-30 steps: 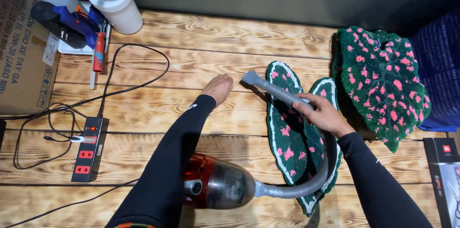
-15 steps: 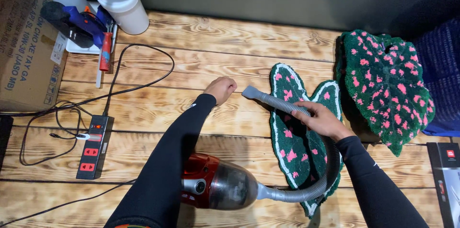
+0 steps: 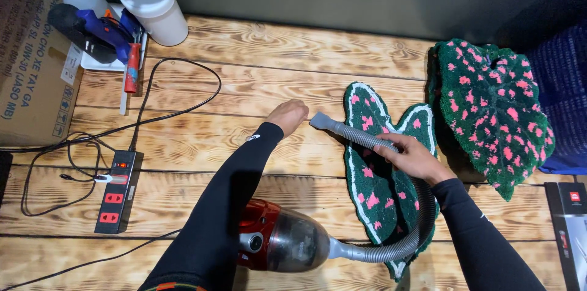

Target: Using a small handheld vacuum to clean several leaf-shaped decorative rugs.

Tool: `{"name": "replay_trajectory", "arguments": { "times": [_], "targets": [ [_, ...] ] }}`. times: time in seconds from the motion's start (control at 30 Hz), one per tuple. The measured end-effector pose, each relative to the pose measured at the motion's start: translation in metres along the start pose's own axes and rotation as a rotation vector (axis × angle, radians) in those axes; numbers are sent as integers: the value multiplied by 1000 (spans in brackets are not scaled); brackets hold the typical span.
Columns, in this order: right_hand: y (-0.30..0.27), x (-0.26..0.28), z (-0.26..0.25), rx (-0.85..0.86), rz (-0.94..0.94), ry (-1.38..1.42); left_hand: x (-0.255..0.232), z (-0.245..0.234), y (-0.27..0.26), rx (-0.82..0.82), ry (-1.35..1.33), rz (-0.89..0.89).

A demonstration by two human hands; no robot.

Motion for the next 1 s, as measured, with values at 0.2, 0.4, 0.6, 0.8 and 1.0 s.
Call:
{"name": "replay_trajectory", "arguments": {
  "times": [0.2, 0.4, 0.6, 0.8, 1.0],
  "targets": [
    [-4, 2, -3, -3, 23, 5, 24, -1, -3, -11, 52, 14],
    [-1, 6, 12, 25, 52, 40, 14, -23, -4, -35, -211, -226],
    [6, 6, 22, 40, -20, 91, 34, 7, 0, 6, -243, -486],
    [6, -1, 16, 14, -11, 160, 31, -7, 3, -42, -588, -610],
    [2, -3, 19, -69, 9, 105, -18, -67, -19, -164, -559, -691]
  ]
}}
Point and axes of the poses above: each hand's wrist, its own y-axis towards the middle knuckle, its own z-axis out of the palm, x = y × z, the point moved 4 cm from there along y, towards the middle knuckle, and after that the axes turned 11 degrees about -x, right-handed, at the moved point
